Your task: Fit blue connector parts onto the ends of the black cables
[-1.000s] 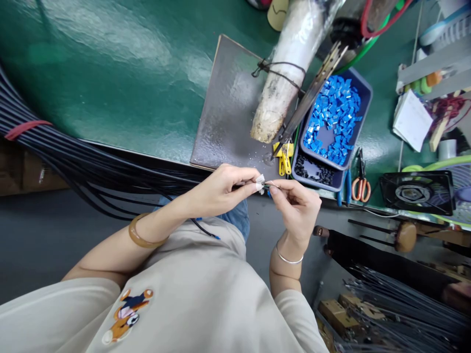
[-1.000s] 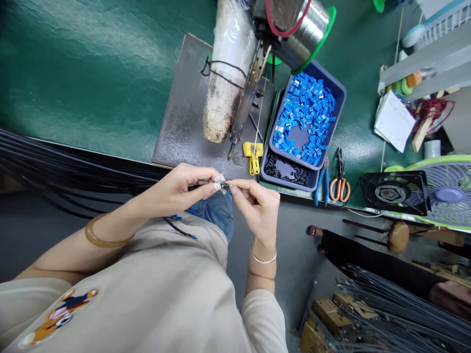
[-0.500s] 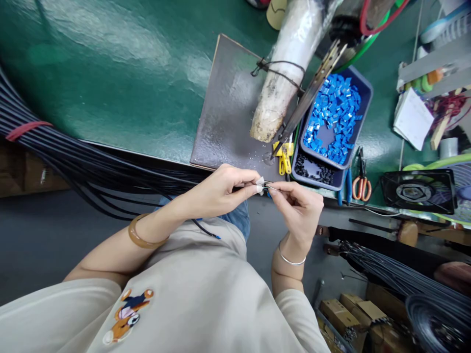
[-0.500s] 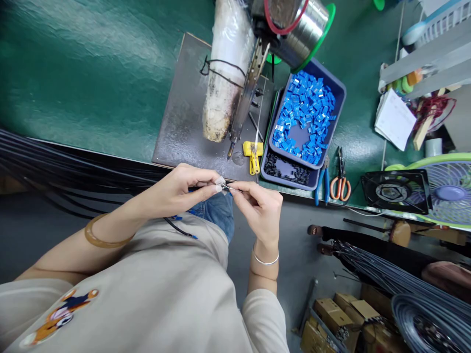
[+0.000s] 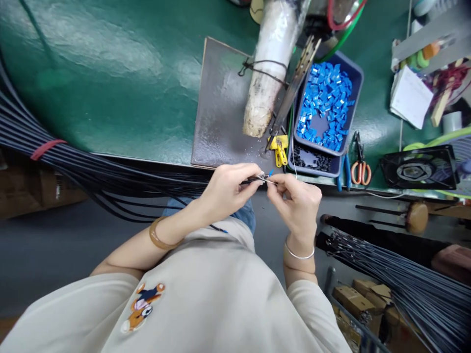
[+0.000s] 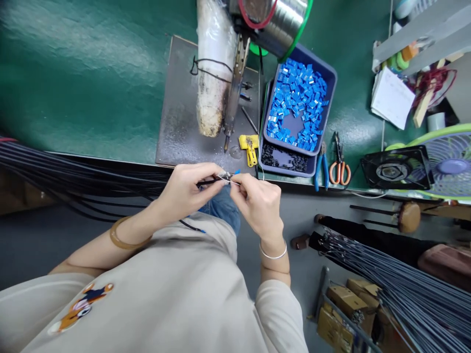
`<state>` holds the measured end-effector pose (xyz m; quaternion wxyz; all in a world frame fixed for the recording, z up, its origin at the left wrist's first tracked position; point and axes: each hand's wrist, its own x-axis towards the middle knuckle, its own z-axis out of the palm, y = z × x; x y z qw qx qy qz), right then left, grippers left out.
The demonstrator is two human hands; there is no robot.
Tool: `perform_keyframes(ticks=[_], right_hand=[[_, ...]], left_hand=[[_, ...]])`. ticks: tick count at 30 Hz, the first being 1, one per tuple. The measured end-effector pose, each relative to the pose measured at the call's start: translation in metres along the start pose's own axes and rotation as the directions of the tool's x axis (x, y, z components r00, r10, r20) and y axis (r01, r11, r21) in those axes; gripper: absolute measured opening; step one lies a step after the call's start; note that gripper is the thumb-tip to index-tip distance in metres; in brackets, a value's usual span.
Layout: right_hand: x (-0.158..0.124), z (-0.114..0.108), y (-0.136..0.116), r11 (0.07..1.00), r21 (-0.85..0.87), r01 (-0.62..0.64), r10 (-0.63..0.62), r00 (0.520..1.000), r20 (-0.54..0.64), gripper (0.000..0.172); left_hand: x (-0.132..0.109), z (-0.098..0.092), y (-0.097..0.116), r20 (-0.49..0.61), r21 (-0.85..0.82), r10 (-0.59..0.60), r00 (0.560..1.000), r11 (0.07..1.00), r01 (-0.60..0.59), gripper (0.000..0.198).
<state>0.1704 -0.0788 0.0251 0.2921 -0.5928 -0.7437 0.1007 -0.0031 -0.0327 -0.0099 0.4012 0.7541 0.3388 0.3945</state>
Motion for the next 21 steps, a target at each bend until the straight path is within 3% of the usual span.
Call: perform_keyframes(ticks=[2,3,5,7,9,13,16,19,21], right_hand=[[-0.001,0.008,-0.007,0.963,0.207,-0.173,0.189,0.980,-0.060,0.007],[-0.001,0.013,-0.009,0.895,0.358,-0.265,0.297,0.954,-0.037,0.008],[-0.001,0.024,-0.009,0.665,0.633,-0.396,0.439,0.893,0.098,0.017],[-0.001,0.033,-0.007,0.443,0.772,-0.455,0.475,0.850,0.228,0.025],[-0.002,0.038,-0.005,0.349,0.802,-0.484,0.481,0.827,0.290,0.030],[-0.005,0.034,-0.007,0.439,0.755,-0.488,0.471,0.840,0.269,0.026],[-0.006,0.029,-0.010,0.573,0.693,-0.438,0.507,0.854,0.120,0.021],[-0.005,0.027,-0.008,0.651,0.649,-0.394,0.555,0.830,-0.052,0.018],[-0.004,0.026,-0.004,0.648,0.660,-0.379,0.531,0.847,-0.035,0.024]], left_hand=[[-0.005,0.006,0.001,-0.137,0.024,0.060,0.989,0.998,-0.057,0.008],[-0.007,0.009,0.000,-0.196,0.025,0.090,0.977,0.996,-0.087,0.008],[-0.011,0.010,-0.001,-0.256,-0.014,0.112,0.960,0.993,-0.119,0.006],[-0.013,0.008,-0.002,-0.247,-0.075,0.086,0.965,0.991,-0.107,0.006],[-0.014,0.004,-0.003,-0.212,-0.101,0.068,0.975,0.991,-0.091,0.007],[-0.011,0.001,-0.002,-0.193,-0.068,0.065,0.979,0.995,-0.080,0.004],[-0.008,0.003,0.001,-0.195,-0.126,-0.052,0.979,0.992,0.028,0.003],[-0.005,0.003,0.003,-0.114,-0.266,-0.205,0.972,0.949,0.169,0.007],[-0.003,0.002,0.004,-0.035,-0.346,-0.267,0.963,0.907,0.239,0.009]])
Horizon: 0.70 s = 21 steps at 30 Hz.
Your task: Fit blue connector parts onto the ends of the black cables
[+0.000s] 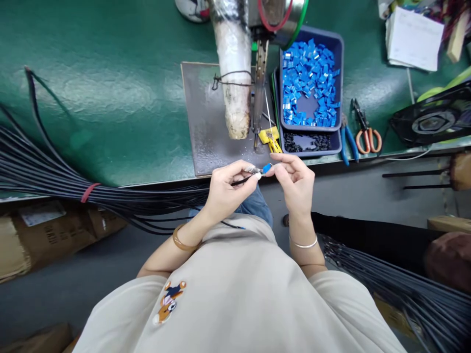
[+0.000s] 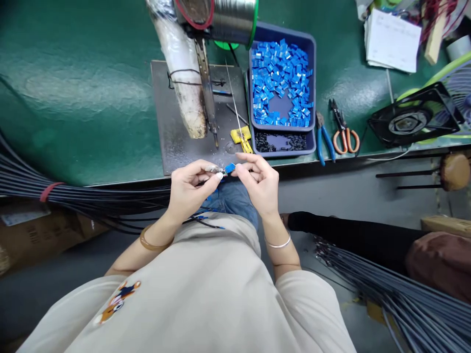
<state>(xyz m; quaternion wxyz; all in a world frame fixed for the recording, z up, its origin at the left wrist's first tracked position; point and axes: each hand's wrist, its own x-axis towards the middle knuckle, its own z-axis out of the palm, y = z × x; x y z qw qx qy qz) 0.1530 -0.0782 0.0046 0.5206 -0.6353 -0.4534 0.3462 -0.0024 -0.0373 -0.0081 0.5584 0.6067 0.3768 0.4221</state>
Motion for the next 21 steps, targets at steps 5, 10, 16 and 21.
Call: perform_keyframes(ticks=[5,10,16,21], right_hand=[[0.004,-0.001,0.002,0.996,-0.070,0.059,-0.052,0.994,0.095,0.016],[0.003,0.004,-0.002,0.825,-0.414,0.385,-0.388,0.918,0.080,0.013],[0.004,0.001,0.003,0.912,-0.220,0.347,-0.369,0.927,-0.070,0.023],[0.001,-0.001,0.007,0.886,-0.246,0.394,-0.433,0.892,-0.132,0.014]], left_hand=[[0.005,-0.003,0.000,0.050,-0.099,-0.081,0.996,0.991,0.085,0.013],[0.010,-0.005,-0.003,0.083,-0.156,-0.140,0.987,0.976,0.151,0.016],[0.015,-0.007,-0.002,0.083,-0.206,-0.225,0.971,0.949,0.237,0.019],[0.022,-0.010,0.002,0.074,-0.272,-0.230,0.970,0.931,0.242,0.021]])
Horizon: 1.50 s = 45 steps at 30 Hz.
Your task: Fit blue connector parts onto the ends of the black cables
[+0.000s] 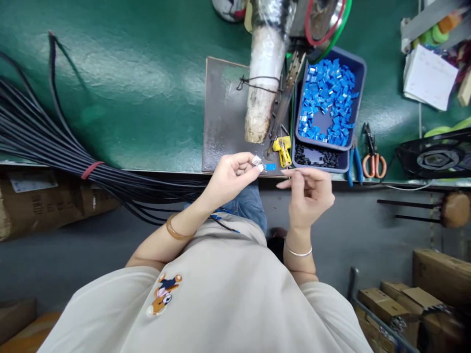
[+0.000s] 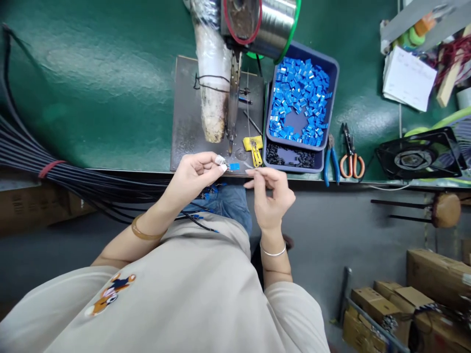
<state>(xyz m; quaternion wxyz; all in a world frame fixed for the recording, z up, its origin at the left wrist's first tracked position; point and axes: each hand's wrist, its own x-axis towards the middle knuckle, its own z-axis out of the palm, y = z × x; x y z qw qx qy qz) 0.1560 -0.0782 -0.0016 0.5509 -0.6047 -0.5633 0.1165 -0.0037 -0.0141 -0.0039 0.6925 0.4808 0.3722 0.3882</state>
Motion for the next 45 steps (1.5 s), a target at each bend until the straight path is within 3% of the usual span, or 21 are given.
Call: perform_keyframes(ticks=[4,6,16,22,29,45], right_hand=[[0.002,0.006,0.001,0.949,-0.123,0.289,-0.270,0.952,0.146,0.016],[0.005,0.010,0.002,0.934,-0.118,0.338,-0.315,0.932,0.177,0.015],[0.013,0.016,0.005,0.965,-0.073,0.252,-0.239,0.959,0.150,0.011],[0.016,0.017,0.000,0.958,-0.068,0.278,-0.268,0.955,0.128,0.013],[0.013,0.017,0.004,0.963,-0.055,0.264,-0.253,0.955,0.157,0.011],[0.014,0.016,0.001,0.965,-0.069,0.253,-0.238,0.956,0.172,0.009]], left_hand=[[0.005,0.000,0.000,-0.029,-0.027,0.020,0.999,0.999,-0.020,0.019],[0.007,0.000,-0.002,-0.053,-0.027,0.043,0.998,0.999,-0.045,0.016],[0.014,0.004,0.004,-0.110,-0.056,0.071,0.991,0.995,-0.077,0.012],[0.013,0.005,0.006,-0.138,-0.037,0.067,0.988,0.997,-0.072,0.010],[0.014,0.004,0.001,-0.094,-0.044,0.049,0.994,0.998,-0.053,0.014],[0.010,0.005,0.002,-0.121,0.026,0.043,0.992,0.999,-0.041,0.015]])
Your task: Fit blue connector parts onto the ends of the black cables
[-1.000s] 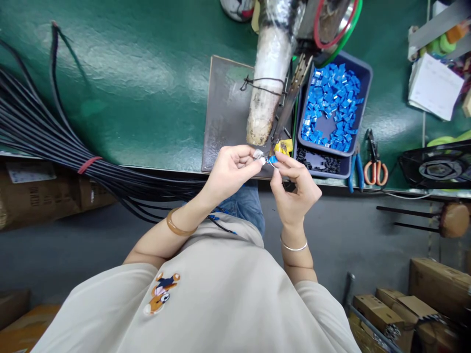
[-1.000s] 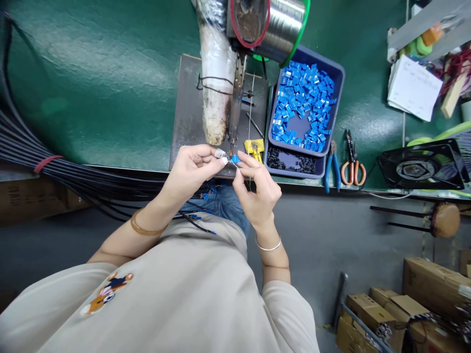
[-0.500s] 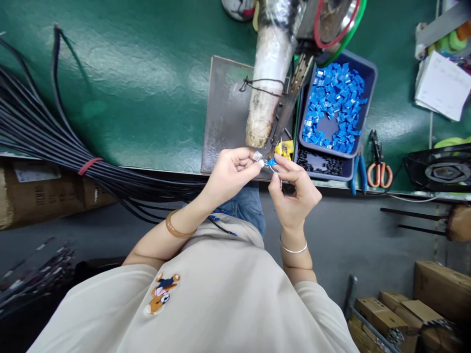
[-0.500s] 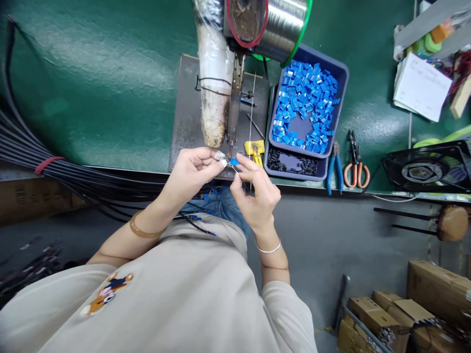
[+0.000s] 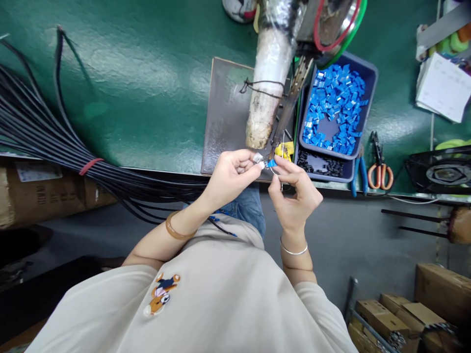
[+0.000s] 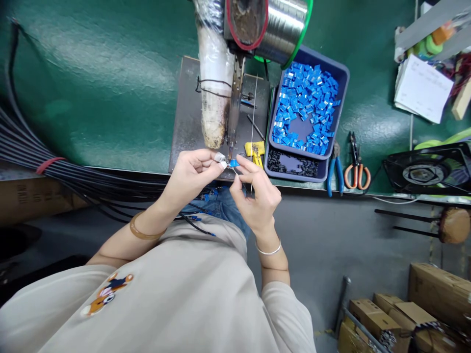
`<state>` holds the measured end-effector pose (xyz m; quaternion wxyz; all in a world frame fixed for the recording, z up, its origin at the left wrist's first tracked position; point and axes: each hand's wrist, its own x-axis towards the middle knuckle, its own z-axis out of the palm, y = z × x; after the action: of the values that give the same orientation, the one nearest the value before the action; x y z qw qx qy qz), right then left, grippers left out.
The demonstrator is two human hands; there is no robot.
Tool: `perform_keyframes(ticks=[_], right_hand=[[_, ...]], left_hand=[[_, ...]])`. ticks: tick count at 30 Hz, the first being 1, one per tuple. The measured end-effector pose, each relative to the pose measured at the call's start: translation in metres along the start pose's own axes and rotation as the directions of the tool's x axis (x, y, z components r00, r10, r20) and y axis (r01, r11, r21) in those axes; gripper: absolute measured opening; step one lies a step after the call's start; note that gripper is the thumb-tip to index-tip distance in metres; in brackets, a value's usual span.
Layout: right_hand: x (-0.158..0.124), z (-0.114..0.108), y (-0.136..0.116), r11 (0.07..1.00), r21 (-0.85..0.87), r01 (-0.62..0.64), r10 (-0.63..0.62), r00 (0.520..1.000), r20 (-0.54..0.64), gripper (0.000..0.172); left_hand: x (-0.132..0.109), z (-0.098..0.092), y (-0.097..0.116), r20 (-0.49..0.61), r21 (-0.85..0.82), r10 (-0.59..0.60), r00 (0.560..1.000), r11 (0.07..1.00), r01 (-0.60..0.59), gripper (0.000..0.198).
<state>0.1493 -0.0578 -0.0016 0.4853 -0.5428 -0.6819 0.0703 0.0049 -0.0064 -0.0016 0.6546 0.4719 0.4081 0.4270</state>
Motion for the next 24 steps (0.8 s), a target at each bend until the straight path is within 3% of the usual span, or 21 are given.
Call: perform_keyframes(ticks=[13,19,24], right_hand=[[0.0081,-0.0025,-0.0042,0.998,-0.050,0.028,-0.027,1.000,0.015,0.009],[0.0031,-0.0013,-0.0019,1.000,-0.024,0.006,-0.005,1.000,0.030,0.009],[0.0016,-0.0026,-0.0005,0.986,-0.153,0.064,-0.062,0.998,0.019,0.010]], left_hand=[[0.0007,0.0010,0.0005,-0.022,-0.036,0.008,1.000,0.999,-0.008,0.015],[0.0000,-0.0015,-0.0015,0.026,0.009,-0.007,1.000,1.000,0.007,0.016],[-0.0002,-0.0024,-0.0024,0.049,0.028,-0.007,0.999,1.000,0.006,0.014]])
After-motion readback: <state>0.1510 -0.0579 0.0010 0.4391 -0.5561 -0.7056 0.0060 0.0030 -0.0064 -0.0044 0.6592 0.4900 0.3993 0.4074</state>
